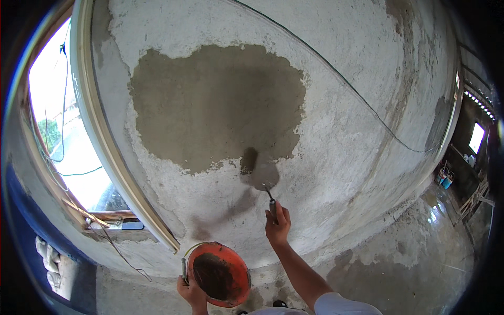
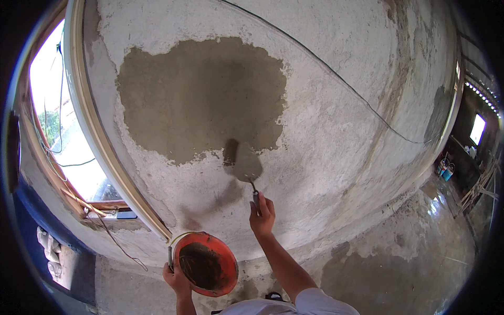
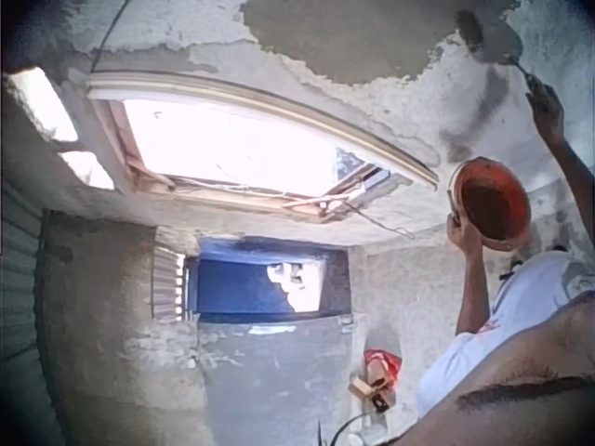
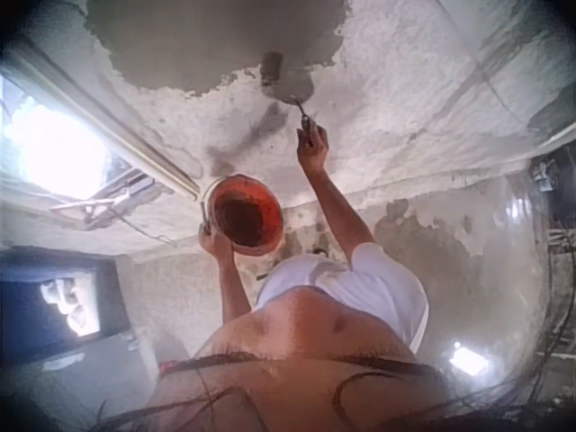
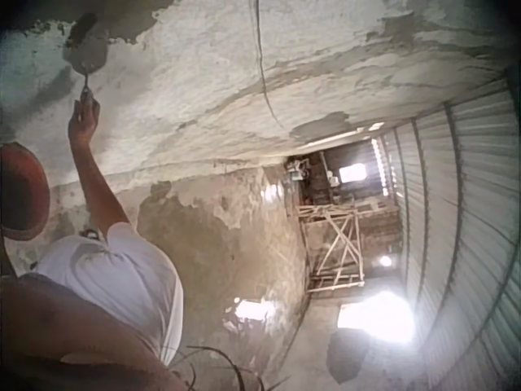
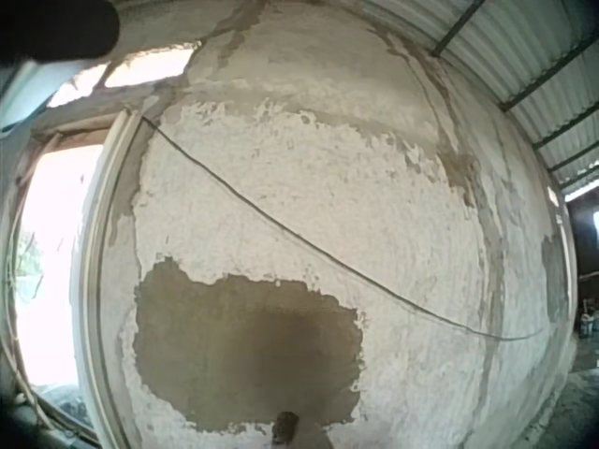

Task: The person scoops mortar from a bucket with a trowel and applies and smooths it onto a wall.

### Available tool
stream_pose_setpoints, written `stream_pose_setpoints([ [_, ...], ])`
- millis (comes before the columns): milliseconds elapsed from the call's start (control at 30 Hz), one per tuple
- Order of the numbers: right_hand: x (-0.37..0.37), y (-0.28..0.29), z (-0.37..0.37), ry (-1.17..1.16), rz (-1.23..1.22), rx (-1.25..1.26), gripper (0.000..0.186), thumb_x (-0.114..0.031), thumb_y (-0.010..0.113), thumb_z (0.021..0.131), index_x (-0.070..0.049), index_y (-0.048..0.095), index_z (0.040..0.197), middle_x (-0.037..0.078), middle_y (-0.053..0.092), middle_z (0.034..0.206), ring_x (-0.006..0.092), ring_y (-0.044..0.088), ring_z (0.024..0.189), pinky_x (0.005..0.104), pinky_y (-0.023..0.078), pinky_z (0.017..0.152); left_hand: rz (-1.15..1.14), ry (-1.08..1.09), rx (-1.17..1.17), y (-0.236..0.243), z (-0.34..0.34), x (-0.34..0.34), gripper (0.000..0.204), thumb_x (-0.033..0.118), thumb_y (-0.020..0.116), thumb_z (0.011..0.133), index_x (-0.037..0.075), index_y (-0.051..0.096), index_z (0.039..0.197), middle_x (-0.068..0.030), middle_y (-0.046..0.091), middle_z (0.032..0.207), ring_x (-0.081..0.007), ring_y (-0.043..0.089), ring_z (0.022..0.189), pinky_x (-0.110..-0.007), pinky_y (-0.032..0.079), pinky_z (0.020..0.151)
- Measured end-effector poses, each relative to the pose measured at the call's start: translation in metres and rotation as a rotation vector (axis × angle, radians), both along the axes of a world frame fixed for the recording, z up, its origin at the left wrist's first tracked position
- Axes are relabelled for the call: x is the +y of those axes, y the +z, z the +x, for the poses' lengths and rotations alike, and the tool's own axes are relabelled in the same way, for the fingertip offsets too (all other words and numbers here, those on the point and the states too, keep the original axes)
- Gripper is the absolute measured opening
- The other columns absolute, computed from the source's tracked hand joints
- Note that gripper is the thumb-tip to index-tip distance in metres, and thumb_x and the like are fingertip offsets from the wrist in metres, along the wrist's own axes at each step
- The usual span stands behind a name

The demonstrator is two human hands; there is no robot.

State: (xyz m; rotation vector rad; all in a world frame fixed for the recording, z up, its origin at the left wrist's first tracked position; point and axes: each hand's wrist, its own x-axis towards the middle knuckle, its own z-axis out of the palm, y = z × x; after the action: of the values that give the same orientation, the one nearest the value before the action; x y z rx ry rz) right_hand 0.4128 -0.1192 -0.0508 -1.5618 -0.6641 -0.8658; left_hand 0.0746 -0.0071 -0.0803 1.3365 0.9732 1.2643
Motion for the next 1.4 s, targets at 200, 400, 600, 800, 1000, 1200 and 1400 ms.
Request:
stream_pose_setpoints([
  [200, 0.015, -0.007, 0.018, -0.023, -0.006, 0.101, 0.059, 0.003, 0.079, 0.089, -0.01, 0.064, 0.144, 0.014, 0.071, 0.111, 0.0297, 0.071, 0.093, 0.0378, 0.06, 0.078, -0.022, -0.034, -0.006, -0.001, -0.004, 0.013, 0.03, 0.015, 0.064, 0.108, 0.003, 0.055, 0.082, 0.0005, 0.057, 0.074, -0.0061, 0.051, 0.064, -0.027, 0.044, 0.056],
  [400, 0.013, 0.007, -0.008, -0.152, 0.052, -0.033, 0.061, 0.005, 0.079, 0.086, -0.003, 0.062, 0.144, 0.015, 0.073, 0.106, 0.03, 0.071, 0.089, 0.0374, 0.059, 0.076, 0.01, -0.006, 0.018, -0.009, -0.018, 0.031, 0.031, 0.015, 0.065, 0.108, 0.004, 0.054, 0.081, 0.0025, 0.054, 0.071, -0.005, 0.048, 0.063, -0.025, 0.041, 0.056],
  [600, -0.018, 0.043, -0.004, -0.045, -0.142, -0.142, 0.056, -0.001, 0.078, 0.085, -0.005, 0.066, 0.14, 0.013, 0.072, 0.103, 0.0301, 0.071, 0.086, 0.039, 0.057, 0.074, 0.013, -0.113, -0.023, -0.009, -0.016, 0.043, 0.032, 0.017, 0.066, 0.108, 0.005, 0.054, 0.081, 0.0039, 0.054, 0.07, -0.0045, 0.048, 0.062, -0.026, 0.038, 0.054],
  [800, -0.068, 0.087, 0.048, -0.144, -0.381, -0.388, 0.05, -0.007, 0.082, 0.078, -0.01, 0.071, 0.127, 0.008, 0.072, 0.105, 0.0296, 0.071, 0.089, 0.042, 0.056, 0.074, -0.06, -0.062, -0.07, 0.006, -0.005, 0.038, 0.035, 0.016, 0.065, 0.108, 0.006, 0.05, 0.079, 0.0034, 0.053, 0.07, -0.0045, 0.047, 0.061, -0.026, 0.037, 0.052],
  [1000, -0.11, 0.118, 0.108, -0.099, -0.353, -0.422, 0.048, -0.002, 0.079, 0.08, -0.013, 0.072, 0.126, 0.009, 0.073, 0.102, 0.0292, 0.073, 0.087, 0.0403, 0.058, 0.072, 0.051, 0.014, 0.043, 0.003, 0.027, 0.028, 0.038, 0.018, 0.066, 0.108, 0.005, 0.049, 0.077, 0.0047, 0.045, 0.067, -0.0055, 0.04, 0.061, -0.029, 0.034, 0.052],
  [1200, -0.121, 0.142, 0.088, -0.059, -0.339, -0.426, 0.048, -0.005, 0.08, 0.079, -0.013, 0.074, 0.126, 0.009, 0.073, 0.101, 0.0278, 0.073, 0.085, 0.039, 0.06, 0.074, -0.049, 0.068, -0.06, 0.024, 0.07, -0.001, 0.043, 0.018, 0.067, 0.107, 0.005, 0.046, 0.072, 0.0038, 0.044, 0.064, -0.0063, 0.036, 0.061, -0.032, 0.031, 0.053],
  [1400, -0.101, 0.131, 0.092, -0.106, -0.531, -0.537, 0.043, -0.013, 0.082, 0.08, -0.016, 0.076, 0.122, 0.006, 0.07, 0.101, 0.0251, 0.071, 0.083, 0.0373, 0.056, 0.069, 0.007, 0.057, 0.001, 0.038, 0.104, -0.024, 0.042, 0.023, 0.067, 0.107, 0.008, 0.047, 0.074, 0.0065, 0.042, 0.067, -0.0046, 0.036, 0.061, -0.028, 0.03, 0.052],
])
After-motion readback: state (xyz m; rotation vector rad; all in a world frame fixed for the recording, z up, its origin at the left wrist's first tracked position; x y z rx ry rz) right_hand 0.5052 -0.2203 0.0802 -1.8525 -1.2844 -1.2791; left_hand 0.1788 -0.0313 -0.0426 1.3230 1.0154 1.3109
